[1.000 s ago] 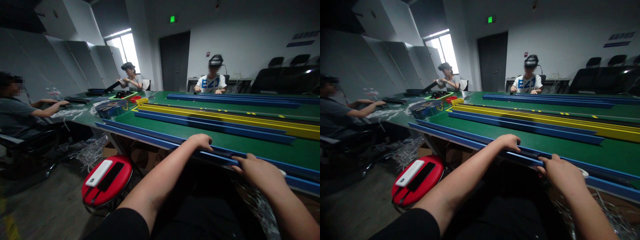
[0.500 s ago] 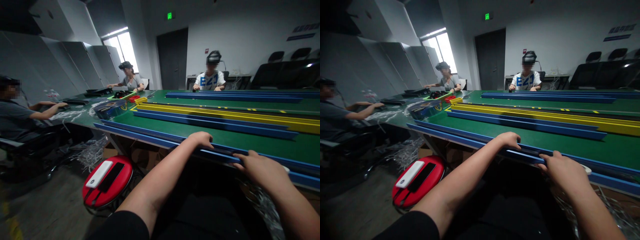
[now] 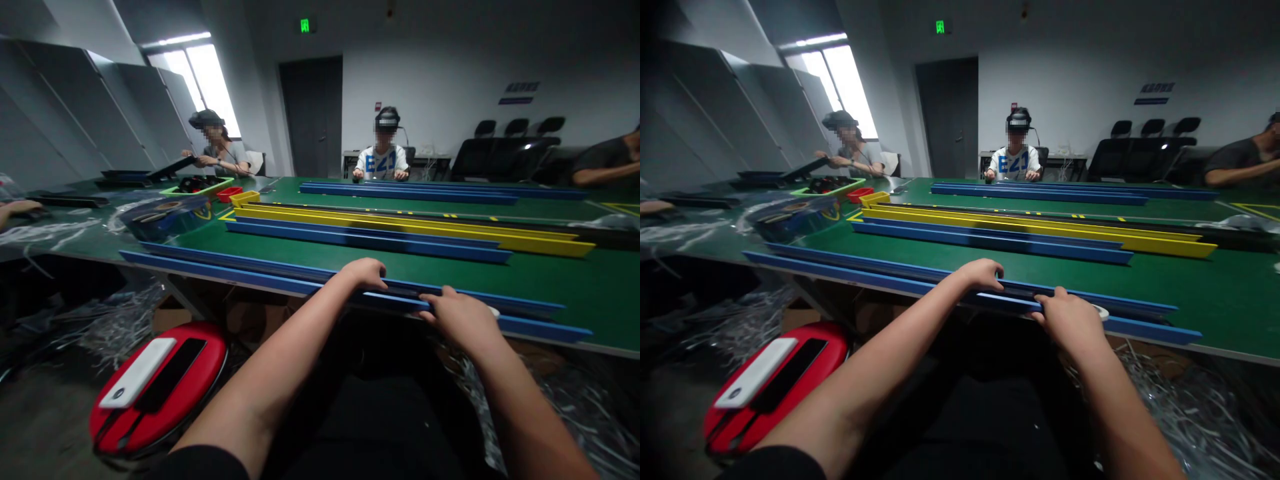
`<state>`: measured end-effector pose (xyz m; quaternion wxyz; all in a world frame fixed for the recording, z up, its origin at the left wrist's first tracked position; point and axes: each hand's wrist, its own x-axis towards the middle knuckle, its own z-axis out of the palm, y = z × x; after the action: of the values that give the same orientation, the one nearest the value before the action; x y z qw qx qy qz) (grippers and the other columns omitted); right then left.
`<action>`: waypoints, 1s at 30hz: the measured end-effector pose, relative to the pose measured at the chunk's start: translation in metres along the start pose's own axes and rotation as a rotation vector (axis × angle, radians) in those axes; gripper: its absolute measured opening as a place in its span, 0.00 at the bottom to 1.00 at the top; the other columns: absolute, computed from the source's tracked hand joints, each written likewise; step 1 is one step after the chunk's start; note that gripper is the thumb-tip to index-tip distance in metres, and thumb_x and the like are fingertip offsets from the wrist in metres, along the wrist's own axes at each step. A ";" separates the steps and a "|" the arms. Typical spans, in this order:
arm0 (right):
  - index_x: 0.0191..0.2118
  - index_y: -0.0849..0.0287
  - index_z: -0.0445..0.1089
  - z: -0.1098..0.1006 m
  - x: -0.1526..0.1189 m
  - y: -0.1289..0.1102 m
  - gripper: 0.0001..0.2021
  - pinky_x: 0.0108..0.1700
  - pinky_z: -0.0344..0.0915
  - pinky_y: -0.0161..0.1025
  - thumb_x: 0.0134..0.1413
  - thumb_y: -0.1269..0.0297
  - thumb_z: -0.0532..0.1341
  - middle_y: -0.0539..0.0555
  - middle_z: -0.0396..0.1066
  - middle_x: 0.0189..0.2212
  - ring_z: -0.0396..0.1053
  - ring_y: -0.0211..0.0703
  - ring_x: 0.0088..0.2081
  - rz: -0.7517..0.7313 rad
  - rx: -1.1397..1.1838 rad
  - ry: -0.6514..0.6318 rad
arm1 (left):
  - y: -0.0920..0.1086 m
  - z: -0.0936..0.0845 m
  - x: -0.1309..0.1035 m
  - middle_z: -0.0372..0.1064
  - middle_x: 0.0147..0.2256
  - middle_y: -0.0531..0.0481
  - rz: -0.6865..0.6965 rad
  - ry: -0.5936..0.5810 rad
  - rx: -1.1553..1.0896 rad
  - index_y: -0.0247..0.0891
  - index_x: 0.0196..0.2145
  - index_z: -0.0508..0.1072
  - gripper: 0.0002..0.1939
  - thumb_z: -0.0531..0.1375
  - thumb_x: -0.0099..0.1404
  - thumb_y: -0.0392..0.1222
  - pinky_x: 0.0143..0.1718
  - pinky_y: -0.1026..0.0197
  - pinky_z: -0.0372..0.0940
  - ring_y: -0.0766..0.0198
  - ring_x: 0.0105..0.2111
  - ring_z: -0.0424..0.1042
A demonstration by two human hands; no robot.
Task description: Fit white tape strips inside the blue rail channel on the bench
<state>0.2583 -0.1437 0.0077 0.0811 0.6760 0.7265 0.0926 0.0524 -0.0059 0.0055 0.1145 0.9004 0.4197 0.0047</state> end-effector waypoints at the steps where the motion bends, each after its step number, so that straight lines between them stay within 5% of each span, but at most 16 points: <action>1: 0.58 0.44 0.68 0.000 0.000 0.000 0.22 0.38 0.66 0.46 0.61 0.48 0.53 0.60 0.68 0.41 0.73 0.52 0.38 0.001 0.005 -0.004 | 0.000 0.000 0.000 0.77 0.41 0.50 -0.001 0.003 0.004 0.46 0.45 0.76 0.21 0.61 0.55 0.54 0.35 0.64 0.65 0.60 0.38 0.74; 23: 0.57 0.45 0.69 0.001 -0.001 0.000 0.22 0.39 0.65 0.45 0.61 0.48 0.53 0.60 0.68 0.42 0.73 0.51 0.39 0.005 0.014 0.012 | 0.001 -0.003 -0.002 0.76 0.44 0.51 -0.007 -0.003 -0.003 0.46 0.46 0.76 0.22 0.62 0.55 0.54 0.35 0.65 0.65 0.60 0.41 0.74; 30: 0.60 0.44 0.66 0.017 0.006 0.007 0.24 0.36 0.66 0.46 0.61 0.47 0.51 0.60 0.68 0.40 0.73 0.54 0.37 -0.022 -0.033 0.006 | -0.003 -0.001 -0.003 0.77 0.43 0.49 0.049 -0.029 -0.009 0.45 0.46 0.76 0.21 0.60 0.57 0.54 0.36 0.63 0.65 0.59 0.41 0.74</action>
<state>0.2683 -0.1372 -0.0068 0.0910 0.6663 0.7325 0.1057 0.0483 -0.0056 0.0066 0.1245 0.9100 0.3955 -0.0039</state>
